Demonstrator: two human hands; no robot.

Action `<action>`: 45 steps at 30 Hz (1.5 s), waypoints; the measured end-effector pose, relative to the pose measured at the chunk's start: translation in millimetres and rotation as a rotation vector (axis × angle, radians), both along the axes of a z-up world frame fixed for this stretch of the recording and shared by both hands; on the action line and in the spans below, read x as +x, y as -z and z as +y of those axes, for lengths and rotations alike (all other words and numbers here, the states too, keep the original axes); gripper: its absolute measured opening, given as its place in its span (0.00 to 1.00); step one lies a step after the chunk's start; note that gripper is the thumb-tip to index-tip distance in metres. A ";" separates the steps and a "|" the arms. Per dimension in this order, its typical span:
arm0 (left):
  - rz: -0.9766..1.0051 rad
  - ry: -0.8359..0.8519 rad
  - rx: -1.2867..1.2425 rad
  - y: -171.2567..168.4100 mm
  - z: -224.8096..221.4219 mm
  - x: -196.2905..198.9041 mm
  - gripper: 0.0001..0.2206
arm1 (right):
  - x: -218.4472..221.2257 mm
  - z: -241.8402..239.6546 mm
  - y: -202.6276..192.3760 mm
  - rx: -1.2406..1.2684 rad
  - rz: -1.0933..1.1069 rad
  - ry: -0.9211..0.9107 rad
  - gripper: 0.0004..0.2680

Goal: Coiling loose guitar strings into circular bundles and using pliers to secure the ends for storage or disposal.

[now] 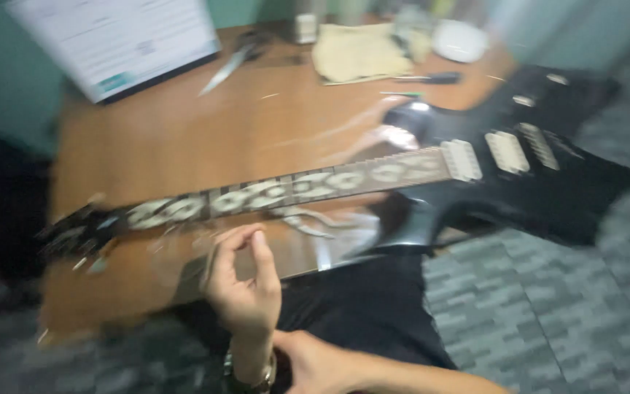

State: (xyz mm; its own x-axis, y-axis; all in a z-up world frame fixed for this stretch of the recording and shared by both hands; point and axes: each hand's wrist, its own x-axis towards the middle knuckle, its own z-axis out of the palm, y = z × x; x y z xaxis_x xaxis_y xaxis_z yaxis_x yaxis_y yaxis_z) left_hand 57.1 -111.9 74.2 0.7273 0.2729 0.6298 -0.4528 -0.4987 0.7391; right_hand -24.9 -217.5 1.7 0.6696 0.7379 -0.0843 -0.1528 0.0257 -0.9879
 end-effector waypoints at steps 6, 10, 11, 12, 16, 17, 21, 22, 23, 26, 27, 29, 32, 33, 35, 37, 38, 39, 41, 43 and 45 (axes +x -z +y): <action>0.446 0.355 -0.418 41.1 -55.4 11.3 0.06 | -8.5 2.9 58.7 0.152 0.030 0.541 0.25; 0.587 0.563 -0.887 62.9 -61.7 12.1 0.05 | -4.2 -0.3 60.0 0.242 0.159 0.667 0.24; 0.578 0.446 -0.604 52.8 -62.1 5.6 0.05 | -8.9 0.2 66.3 0.321 0.165 0.593 0.25; 0.559 0.326 -0.323 43.1 -61.9 -0.6 0.06 | -13.3 1.4 72.8 0.399 0.170 0.518 0.26; 0.133 0.080 0.015 49.2 -43.0 -7.3 0.05 | -4.5 -30.2 38.7 -0.092 -0.157 0.344 0.26; 0.207 -0.101 -0.174 64.9 -33.2 -0.8 0.04 | -8.4 -36.8 33.7 -0.033 -0.232 0.356 0.18; 0.616 -0.155 -0.688 75.4 -30.1 10.0 0.04 | -13.6 -41.9 48.7 -0.013 -0.676 0.383 0.08; 0.616 -0.150 -0.689 91.4 -28.6 11.5 0.04 | -13.6 -39.3 53.2 -0.017 -0.677 0.387 0.08; 0.707 -0.025 -0.775 106.6 -25.5 14.0 0.02 | -12.7 -34.8 57.6 -0.041 -0.826 0.519 0.07; 0.630 0.037 -0.533 117.8 -26.7 10.0 0.03 | -18.2 -31.6 62.1 -0.145 -0.896 0.625 0.06; 0.462 -0.029 -0.212 116.3 -30.2 6.8 0.05 | -22.0 -32.8 62.4 -0.226 -0.807 0.601 0.05; 0.180 -0.014 0.025 94.0 -47.8 -7.7 0.05 | -10.7 -40.4 85.4 -0.413 -0.750 0.390 0.05; -0.324 0.202 0.378 66.9 -66.7 5.7 0.04 | 17.4 -114.5 -0.3 -0.536 -0.684 0.202 0.05; -0.531 0.401 0.508 59.0 -66.8 10.0 0.03 | 10.7 -144.3 -51.3 -0.469 -0.679 0.224 0.06; -0.455 0.411 0.570 45.7 -81.5 31.6 0.03 | 45.3 -221.8 -72.0 -0.527 -0.942 0.549 0.04; -0.373 0.416 0.626 26.0 -102.9 48.3 0.03 | 99.2 -316.7 -60.1 -0.558 -1.204 0.875 0.10; -0.216 0.479 0.515 13.1 -115.7 53.2 0.03 | 127.3 -371.6 -37.2 -0.873 -1.045 1.168 0.06; -0.062 0.531 0.400 0.0 -126.1 60.5 0.04 | 156.5 -421.5 -13.3 -1.176 -0.850 1.445 0.07; 0.111 0.617 0.267 -14.7 -142.1 44.2 0.04 | 176.5 -448.5 -13.5 -1.251 -0.760 1.245 0.09; 0.273 0.658 0.117 -25.5 -144.3 27.6 0.05 | 206.5 -463.8 -10.8 -1.302 -0.702 1.011 0.13; 0.240 0.739 0.136 -23.6 -147.1 6.6 0.03 | 231.6 -483.8 1.3 -1.323 -0.668 1.054 0.10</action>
State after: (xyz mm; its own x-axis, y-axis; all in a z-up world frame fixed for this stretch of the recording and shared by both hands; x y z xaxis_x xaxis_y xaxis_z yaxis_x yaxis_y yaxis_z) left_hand 63.7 -259.0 97.8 0.8104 -0.4024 0.4259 -0.5380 -0.2232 0.8128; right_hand 206.7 -701.3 0.4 0.9230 -0.2919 0.2506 -0.2068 -0.9257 -0.3168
